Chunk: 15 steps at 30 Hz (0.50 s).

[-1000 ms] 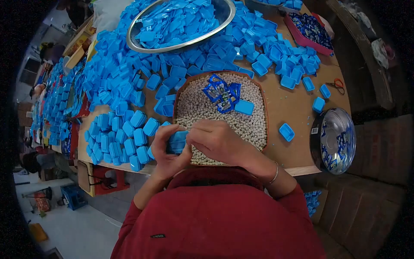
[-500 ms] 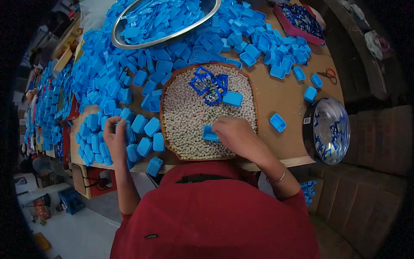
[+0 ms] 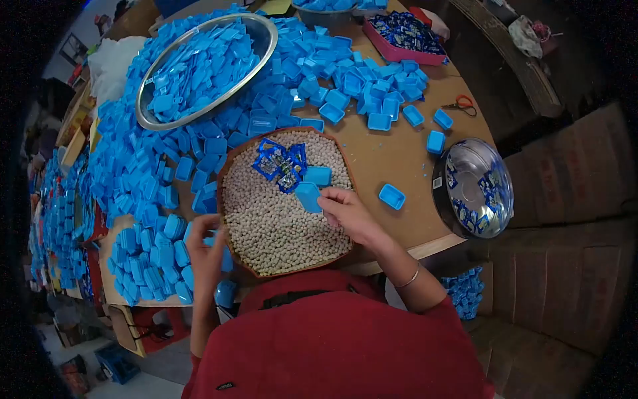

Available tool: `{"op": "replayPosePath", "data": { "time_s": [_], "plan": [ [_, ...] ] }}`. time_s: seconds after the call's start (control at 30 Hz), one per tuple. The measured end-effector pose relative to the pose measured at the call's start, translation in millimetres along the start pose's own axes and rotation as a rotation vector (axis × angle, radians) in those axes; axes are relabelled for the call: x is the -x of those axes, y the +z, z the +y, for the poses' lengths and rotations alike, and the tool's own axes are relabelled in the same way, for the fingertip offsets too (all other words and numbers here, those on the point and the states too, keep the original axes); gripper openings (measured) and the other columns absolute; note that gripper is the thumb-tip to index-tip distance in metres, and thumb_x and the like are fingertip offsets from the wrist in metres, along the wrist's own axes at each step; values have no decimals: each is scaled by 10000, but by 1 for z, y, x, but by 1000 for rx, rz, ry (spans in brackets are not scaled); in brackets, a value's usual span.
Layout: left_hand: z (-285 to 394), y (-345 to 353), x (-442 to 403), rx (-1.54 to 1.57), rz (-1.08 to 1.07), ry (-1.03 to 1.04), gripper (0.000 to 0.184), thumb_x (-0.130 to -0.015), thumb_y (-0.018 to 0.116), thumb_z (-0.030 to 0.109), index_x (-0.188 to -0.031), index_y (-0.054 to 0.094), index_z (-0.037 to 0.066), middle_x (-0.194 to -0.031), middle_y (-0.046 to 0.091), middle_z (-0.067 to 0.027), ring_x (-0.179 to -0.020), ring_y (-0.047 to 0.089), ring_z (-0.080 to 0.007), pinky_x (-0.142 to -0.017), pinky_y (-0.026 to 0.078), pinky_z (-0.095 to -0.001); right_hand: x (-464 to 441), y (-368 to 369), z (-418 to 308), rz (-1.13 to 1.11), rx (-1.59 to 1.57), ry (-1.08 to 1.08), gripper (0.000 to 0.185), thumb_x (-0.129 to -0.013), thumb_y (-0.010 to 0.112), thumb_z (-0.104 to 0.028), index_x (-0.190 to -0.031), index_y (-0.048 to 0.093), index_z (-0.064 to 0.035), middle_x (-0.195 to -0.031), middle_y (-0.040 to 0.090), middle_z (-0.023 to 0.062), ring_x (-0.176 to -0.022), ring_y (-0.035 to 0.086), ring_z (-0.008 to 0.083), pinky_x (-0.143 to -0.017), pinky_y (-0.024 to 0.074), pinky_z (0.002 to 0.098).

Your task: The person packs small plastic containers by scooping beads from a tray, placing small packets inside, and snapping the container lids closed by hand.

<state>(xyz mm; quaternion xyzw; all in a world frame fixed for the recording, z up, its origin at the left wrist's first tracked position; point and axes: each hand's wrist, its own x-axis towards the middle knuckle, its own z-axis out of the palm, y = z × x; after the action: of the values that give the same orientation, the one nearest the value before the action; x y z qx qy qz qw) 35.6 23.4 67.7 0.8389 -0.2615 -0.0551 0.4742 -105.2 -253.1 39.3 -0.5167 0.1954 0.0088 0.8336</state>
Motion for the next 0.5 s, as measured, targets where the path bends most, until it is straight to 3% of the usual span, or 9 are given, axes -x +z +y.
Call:
{"op": "replayPosePath", "data": {
  "time_s": [0.07,0.13,0.2,0.23,0.33,0.37,0.4,0.43,0.5],
  "plan": [
    [31,37,-1,227,-234,-109,363,-797,704,121,-1121,575,17,-967,584,-88,-806,572,-159,-684,452,-289,3,3,-3,29,45,-37,112,-938,566,-191,-908,580,-85,-704,478,-77,-586,400,12,-517,310,177],
    [45,69,-3,340,-304,18,475,-794,715,129,-1212,523,9,-944,581,-86,-770,564,-136,-635,448,-274,8,15,-3,75,391,-190,121,-941,558,-168,-885,584,-64,-748,473,-62,-620,404,22,-538,315,185],
    [46,87,-8,414,-355,-2,541,-798,720,139,-1260,480,-9,-904,584,-86,-746,563,-126,-610,449,-268,13,31,-7,-4,553,-221,145,-896,585,-135,-910,606,7,-843,496,15,-699,458,100,-609,365,252],
    [47,87,-9,583,-360,-167,534,-796,723,132,-1248,486,-28,-866,592,-77,-733,561,-112,-616,458,-269,10,33,-2,-60,676,-358,149,-885,598,-129,-970,597,-7,-869,506,70,-697,517,159,-621,411,306],
    [37,57,-11,225,-176,-27,438,-819,685,76,-1218,527,-10,-821,590,-31,-753,543,-77,-627,451,-275,17,50,-13,41,987,-365,203,-870,615,-143,-1038,572,-37,-925,522,122,-755,587,270,-653,462,388],
    [32,42,-7,194,-160,-78,449,-815,681,60,-1227,517,-12,-846,594,-32,-759,545,-80,-635,462,-277,19,47,-9,62,1268,-339,346,-825,661,-179,-1108,520,-38,-971,515,161,-797,595,347,-680,482,432],
    [32,26,-3,166,-145,-130,461,-810,676,45,-1235,508,-14,-871,599,-33,-765,548,-83,-642,472,-280,19,46,-6,-2,1353,-268,382,-815,670,-200,-1121,510,-37,-983,513,171,-814,589,361,-693,481,442],
    [31,17,3,359,-108,-244,480,-804,660,22,-1250,488,-16,-948,608,-47,-819,574,-99,-706,494,-278,19,46,-3,-63,1436,-193,417,-806,680,-222,-1133,501,-35,-995,510,181,-832,583,376,-705,479,453],
    [15,1,16,399,-133,-242,483,-805,651,15,-1254,478,-17,-999,606,-56,-868,588,-114,-753,497,-277,19,48,1,-145,1467,-122,470,-787,697,-253,-1146,488,-32,-1012,503,198,-863,572,392,-728,476,464]
  ]
}}
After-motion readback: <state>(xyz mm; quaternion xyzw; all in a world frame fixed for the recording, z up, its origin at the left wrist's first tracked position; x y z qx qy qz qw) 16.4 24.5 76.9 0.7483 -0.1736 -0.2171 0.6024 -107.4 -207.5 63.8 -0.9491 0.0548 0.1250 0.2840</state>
